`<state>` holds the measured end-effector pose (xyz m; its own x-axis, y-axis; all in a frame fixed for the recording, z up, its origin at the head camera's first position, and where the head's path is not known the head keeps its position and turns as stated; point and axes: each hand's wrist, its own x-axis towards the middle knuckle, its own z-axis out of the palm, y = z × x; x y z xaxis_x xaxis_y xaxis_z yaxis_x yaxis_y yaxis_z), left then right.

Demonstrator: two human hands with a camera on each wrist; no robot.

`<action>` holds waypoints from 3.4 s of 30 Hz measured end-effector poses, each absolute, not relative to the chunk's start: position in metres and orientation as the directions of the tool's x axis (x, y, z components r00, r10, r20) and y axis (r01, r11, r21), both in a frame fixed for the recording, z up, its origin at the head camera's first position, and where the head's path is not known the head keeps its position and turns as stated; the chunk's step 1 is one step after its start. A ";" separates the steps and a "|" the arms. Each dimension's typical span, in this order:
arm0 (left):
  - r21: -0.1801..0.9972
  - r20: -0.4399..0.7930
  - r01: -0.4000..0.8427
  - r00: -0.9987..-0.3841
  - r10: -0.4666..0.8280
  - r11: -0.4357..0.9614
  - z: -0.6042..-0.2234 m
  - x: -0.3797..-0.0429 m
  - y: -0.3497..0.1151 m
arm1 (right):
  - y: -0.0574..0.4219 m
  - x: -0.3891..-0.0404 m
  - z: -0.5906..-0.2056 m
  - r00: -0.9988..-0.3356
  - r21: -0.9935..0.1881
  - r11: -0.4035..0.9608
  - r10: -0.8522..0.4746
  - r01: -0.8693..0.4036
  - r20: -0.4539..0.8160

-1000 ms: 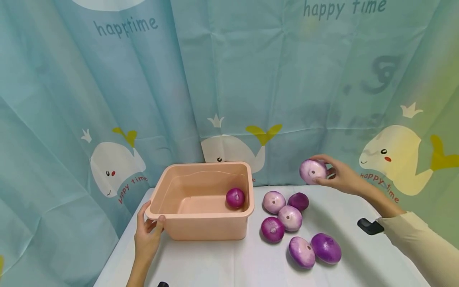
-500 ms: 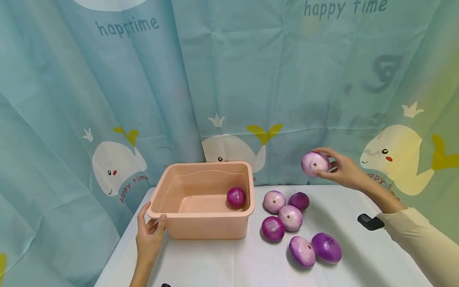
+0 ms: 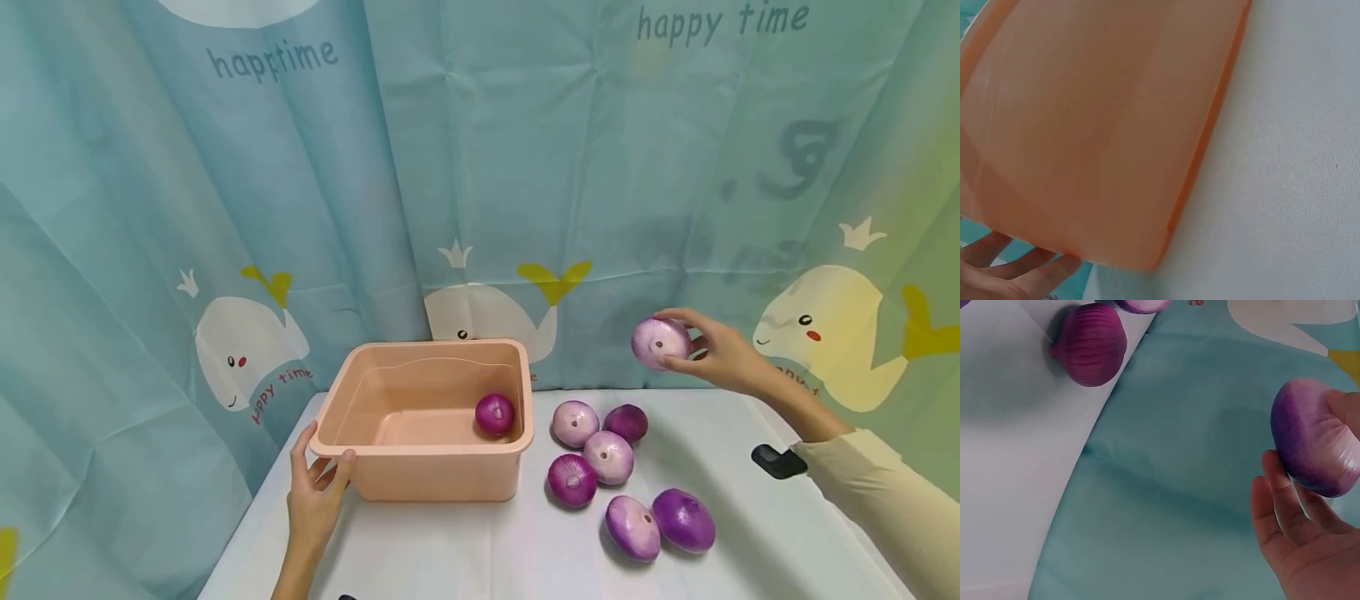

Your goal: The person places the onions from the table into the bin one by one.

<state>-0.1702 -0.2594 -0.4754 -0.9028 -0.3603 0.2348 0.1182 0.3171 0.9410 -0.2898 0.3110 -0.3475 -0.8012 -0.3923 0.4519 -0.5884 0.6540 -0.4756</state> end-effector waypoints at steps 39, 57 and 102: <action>0.901 0.337 0.150 -0.832 -0.441 0.406 -0.484 -0.174 -0.257 | 0.049 -0.362 -0.311 -0.598 -0.400 0.503 -0.786 -0.766 0.156; 0.903 0.357 0.189 -0.829 -0.430 0.386 -0.488 -0.178 -0.256 | 0.015 -0.357 -0.340 -0.686 -0.458 0.605 -0.727 -0.651 0.015; 0.901 0.360 0.187 -0.825 -0.436 0.390 -0.486 -0.173 -0.262 | 0.167 -0.307 -0.336 -0.612 -0.436 0.524 -0.787 -0.731 0.080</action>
<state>-0.1733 -0.2617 -0.4861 -0.8247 -0.4360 0.3603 0.1873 0.3904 0.9014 -0.3070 0.1670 -0.3360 -0.6117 -0.7870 0.0798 -0.7314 0.5242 -0.4361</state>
